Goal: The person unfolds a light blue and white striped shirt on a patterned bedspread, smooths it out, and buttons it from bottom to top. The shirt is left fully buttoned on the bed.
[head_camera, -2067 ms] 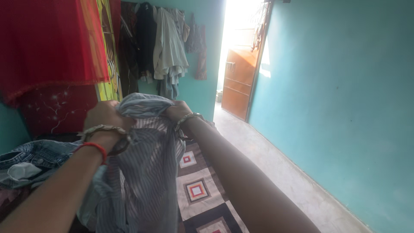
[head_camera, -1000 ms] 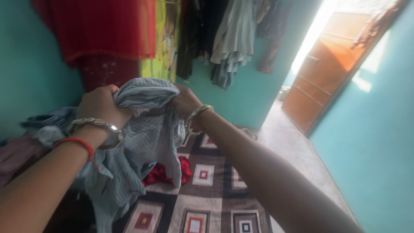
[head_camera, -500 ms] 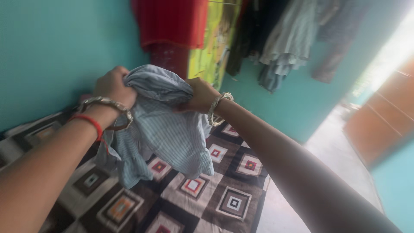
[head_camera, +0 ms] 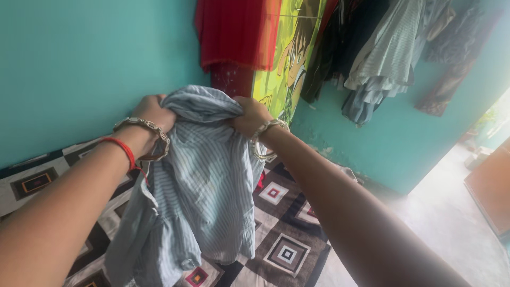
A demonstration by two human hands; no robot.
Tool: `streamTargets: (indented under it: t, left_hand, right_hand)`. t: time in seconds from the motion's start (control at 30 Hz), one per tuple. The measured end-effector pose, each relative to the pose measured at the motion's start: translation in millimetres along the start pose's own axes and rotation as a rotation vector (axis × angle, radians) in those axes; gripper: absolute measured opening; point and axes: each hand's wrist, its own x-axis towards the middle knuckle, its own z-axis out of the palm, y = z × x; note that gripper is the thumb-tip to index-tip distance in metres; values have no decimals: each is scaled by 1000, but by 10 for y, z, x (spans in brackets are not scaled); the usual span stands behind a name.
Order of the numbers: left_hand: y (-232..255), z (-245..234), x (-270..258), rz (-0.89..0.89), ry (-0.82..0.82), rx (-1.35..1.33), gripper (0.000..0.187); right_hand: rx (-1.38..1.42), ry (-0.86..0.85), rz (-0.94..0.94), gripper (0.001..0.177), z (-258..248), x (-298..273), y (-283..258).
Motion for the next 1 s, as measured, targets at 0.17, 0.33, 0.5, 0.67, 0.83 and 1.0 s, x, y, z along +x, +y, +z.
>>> streamTargets:
  t: [0.17,0.33,0.5,0.67,0.83,1.0]
  left_hand:
    - [258,223,61,-21,-142,-74,44]
    - [208,469,337,-54,-183,210,54]
    - [112,462,800,-105,25,433,54]
    - [-88,415,1036,-190,216,417,48]
    - [-277,392,939,-176,409,367,49]
    - [-366,336,635,-362,463,367,48]
  right_hand:
    - [55,35,131,41,-82,99,355]
    - [451,-86,57,37,165,405,904]
    - [615,-173,29,40,496,922,1045]
    - [669,-282,23,41,652,1284,863]
    - [1056,-478,90,46,760,1456,616]
    - [1579,-811,92,43,935,1434,504]
